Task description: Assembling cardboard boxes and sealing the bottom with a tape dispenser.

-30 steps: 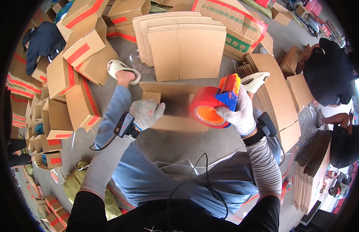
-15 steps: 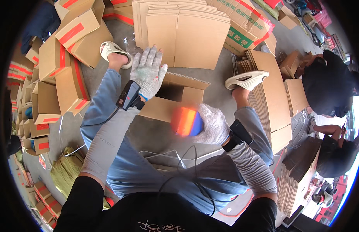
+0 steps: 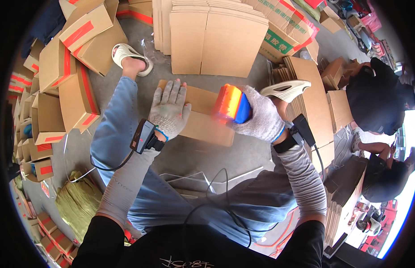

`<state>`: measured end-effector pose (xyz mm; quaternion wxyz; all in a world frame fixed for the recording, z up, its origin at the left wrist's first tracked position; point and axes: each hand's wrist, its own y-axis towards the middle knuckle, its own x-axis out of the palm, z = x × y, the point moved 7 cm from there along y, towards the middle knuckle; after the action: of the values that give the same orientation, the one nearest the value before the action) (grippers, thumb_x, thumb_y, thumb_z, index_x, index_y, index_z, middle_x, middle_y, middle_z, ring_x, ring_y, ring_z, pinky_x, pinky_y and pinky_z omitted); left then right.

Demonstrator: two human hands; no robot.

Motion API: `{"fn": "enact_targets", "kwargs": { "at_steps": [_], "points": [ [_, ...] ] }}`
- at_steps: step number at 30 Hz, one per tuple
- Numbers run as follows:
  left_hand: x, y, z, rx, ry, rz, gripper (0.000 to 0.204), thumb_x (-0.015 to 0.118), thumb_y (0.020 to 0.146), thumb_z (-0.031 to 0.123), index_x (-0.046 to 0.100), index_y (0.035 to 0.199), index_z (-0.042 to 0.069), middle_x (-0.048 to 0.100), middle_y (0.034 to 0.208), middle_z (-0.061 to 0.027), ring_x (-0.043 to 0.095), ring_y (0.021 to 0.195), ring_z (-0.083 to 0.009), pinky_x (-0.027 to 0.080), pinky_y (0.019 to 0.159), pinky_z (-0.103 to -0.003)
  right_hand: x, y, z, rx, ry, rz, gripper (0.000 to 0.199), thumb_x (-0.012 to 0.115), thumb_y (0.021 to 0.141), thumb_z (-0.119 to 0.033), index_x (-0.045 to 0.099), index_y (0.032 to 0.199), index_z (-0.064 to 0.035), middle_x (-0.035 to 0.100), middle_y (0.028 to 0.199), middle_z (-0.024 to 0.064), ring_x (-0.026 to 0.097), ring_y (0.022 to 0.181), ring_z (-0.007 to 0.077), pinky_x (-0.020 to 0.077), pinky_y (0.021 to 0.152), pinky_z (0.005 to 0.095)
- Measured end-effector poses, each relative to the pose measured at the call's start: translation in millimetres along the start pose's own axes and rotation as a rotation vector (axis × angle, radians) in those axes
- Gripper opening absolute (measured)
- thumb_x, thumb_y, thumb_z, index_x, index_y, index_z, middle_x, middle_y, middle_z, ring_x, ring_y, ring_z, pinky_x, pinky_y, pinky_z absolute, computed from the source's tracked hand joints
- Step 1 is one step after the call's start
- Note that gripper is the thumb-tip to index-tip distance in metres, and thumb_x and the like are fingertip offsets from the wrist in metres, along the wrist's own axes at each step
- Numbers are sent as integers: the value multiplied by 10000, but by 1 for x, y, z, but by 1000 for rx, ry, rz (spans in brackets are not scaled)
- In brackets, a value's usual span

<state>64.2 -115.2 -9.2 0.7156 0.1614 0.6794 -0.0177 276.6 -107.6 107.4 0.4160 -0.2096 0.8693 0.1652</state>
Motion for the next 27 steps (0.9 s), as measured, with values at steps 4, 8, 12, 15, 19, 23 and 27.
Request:
{"fn": "enact_targets", "kwargs": {
  "at_steps": [4,8,12,15,19,23,27],
  "points": [
    [3,-7,-15,73,-180,80,601,457,1024,370,422,1505,12,404,1583,-157,353,1474,-312,248,1203,-497,29,16,4,11,-109,-100,806,940,629,-349,564,1276,-48,683,1053,169,702,948,343,563,837,400],
    [-21,-16,22,-296,-2018,46,594,324,1117,351,282,1561,-41,315,1630,-145,314,1501,-232,254,1213,-331,30,21,-2,20,-128,-96,696,887,677,-387,592,1214,-57,702,985,193,710,899,373,578,778,432],
    [-37,-19,56,-216,-1652,156,782,617,1002,356,253,1564,-49,453,1519,-230,480,1383,-309,379,1130,-393,29,27,-9,-49,-137,-112,669,862,681,-319,576,1232,-69,701,972,195,702,916,392,571,774,444],
    [-33,-18,50,-74,-1204,225,812,727,912,401,386,1491,-54,589,1352,-237,617,1211,-335,458,1045,-416,35,28,-11,0,-159,-137,661,851,680,-292,570,1239,-78,703,971,197,698,927,397,569,781,453],
    [-45,-16,42,12,-954,416,630,672,968,375,490,1396,-50,622,1308,-191,645,1141,-275,497,984,-386,40,35,-16,11,-231,-154,645,848,691,-320,577,1226,-84,707,968,194,705,914,387,574,782,448],
    [26,-20,34,-637,-2290,211,576,679,897,236,505,1397,10,586,1359,-205,616,1175,-384,492,1004,-452,49,44,-36,-3,-306,-177,645,836,710,-372,581,1228,-85,713,928,200,720,875,375,585,766,441],
    [2,-18,-11,-864,-2592,370,385,655,1000,266,576,1275,9,664,1212,-105,652,1145,-278,531,956,-414,41,45,-42,83,-269,-267,663,845,693,-344,575,1239,-83,713,911,194,727,849,366,591,752,429]
  ]
}}
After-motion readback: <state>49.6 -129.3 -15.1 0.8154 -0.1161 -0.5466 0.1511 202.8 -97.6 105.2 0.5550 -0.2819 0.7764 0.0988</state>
